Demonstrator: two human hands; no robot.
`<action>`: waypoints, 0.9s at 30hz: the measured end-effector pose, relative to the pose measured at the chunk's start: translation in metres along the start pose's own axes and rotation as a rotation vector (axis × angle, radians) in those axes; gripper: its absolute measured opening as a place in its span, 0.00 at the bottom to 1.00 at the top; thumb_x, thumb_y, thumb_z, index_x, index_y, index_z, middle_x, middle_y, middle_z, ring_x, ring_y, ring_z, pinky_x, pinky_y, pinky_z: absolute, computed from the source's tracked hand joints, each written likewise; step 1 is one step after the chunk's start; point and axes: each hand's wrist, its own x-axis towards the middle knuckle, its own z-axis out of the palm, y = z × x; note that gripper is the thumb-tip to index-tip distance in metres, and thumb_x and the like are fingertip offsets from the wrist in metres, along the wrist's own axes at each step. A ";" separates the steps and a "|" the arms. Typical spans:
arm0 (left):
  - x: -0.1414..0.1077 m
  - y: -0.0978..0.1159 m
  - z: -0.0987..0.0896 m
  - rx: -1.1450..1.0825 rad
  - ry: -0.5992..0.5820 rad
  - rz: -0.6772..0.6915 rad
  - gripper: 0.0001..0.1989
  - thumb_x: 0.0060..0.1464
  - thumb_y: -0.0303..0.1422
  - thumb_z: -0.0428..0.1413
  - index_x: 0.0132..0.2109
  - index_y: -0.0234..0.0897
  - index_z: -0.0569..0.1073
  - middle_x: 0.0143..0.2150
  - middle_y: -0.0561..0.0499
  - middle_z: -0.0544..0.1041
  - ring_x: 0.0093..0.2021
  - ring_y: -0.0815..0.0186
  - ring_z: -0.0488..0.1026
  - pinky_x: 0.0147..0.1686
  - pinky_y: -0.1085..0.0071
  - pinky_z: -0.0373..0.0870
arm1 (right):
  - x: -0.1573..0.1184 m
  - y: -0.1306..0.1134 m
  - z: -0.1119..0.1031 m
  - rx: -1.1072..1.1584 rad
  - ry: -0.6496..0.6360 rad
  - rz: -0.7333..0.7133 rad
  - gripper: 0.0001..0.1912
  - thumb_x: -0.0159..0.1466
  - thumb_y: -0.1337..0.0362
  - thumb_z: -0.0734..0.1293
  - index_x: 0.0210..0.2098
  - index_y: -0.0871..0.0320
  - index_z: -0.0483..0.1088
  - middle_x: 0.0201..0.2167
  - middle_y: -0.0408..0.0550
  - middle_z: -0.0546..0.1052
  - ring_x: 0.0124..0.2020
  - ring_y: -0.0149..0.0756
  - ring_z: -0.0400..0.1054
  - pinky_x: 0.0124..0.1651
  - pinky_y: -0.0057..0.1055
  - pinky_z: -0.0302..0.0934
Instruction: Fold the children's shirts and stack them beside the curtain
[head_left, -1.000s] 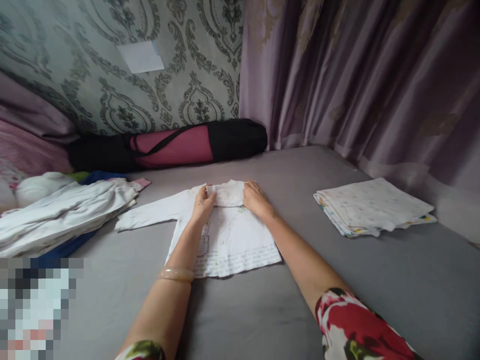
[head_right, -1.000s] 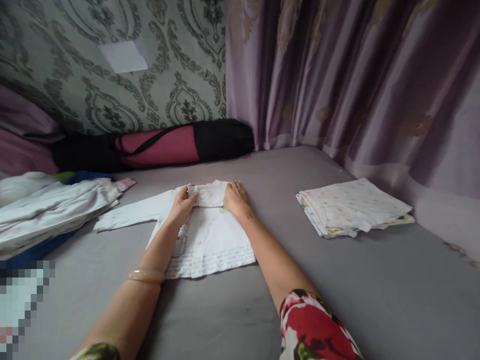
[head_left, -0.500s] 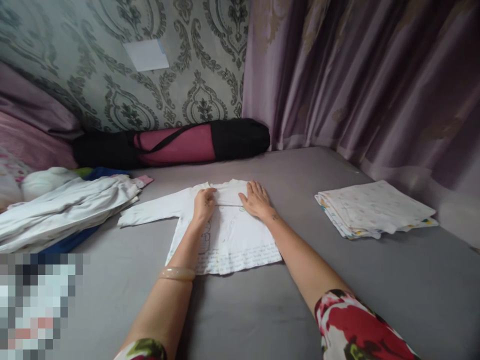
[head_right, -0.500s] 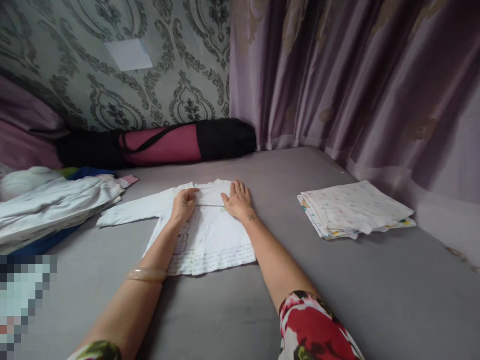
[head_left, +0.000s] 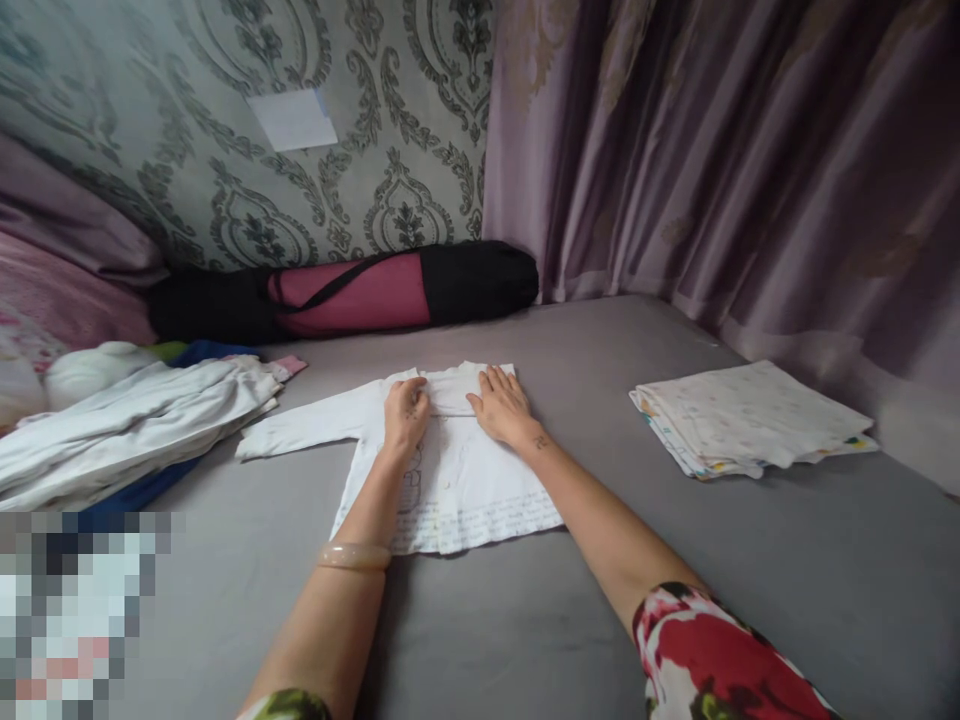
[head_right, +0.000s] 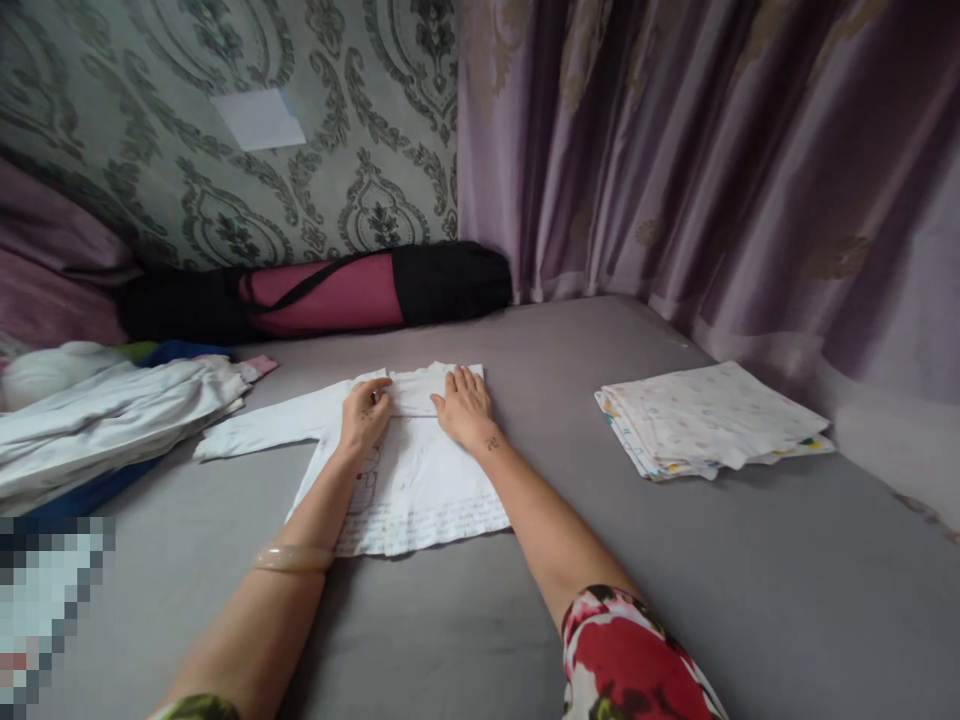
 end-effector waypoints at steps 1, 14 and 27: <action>0.000 -0.001 0.000 0.003 0.007 -0.008 0.16 0.49 0.27 0.49 0.43 0.36 0.77 0.35 0.47 0.72 0.36 0.60 0.71 0.46 0.63 0.67 | 0.000 0.000 0.000 -0.003 0.003 0.021 0.33 0.71 0.54 0.50 0.66 0.74 0.53 0.69 0.64 0.52 0.70 0.49 0.42 0.69 0.42 0.33; 0.000 -0.015 0.003 0.071 -0.065 0.074 0.19 0.45 0.23 0.48 0.44 0.34 0.76 0.36 0.45 0.70 0.40 0.58 0.70 0.48 0.63 0.66 | 0.001 0.010 0.004 0.008 -0.046 0.132 0.39 0.70 0.47 0.49 0.68 0.74 0.48 0.70 0.64 0.45 0.71 0.50 0.38 0.68 0.44 0.34; -0.008 -0.009 -0.024 0.275 -0.211 0.028 0.19 0.50 0.22 0.49 0.50 0.31 0.71 0.45 0.42 0.70 0.48 0.58 0.70 0.51 0.63 0.66 | 0.014 0.008 -0.014 0.000 -0.237 0.167 0.38 0.70 0.48 0.46 0.70 0.71 0.44 0.71 0.62 0.42 0.71 0.48 0.35 0.69 0.44 0.33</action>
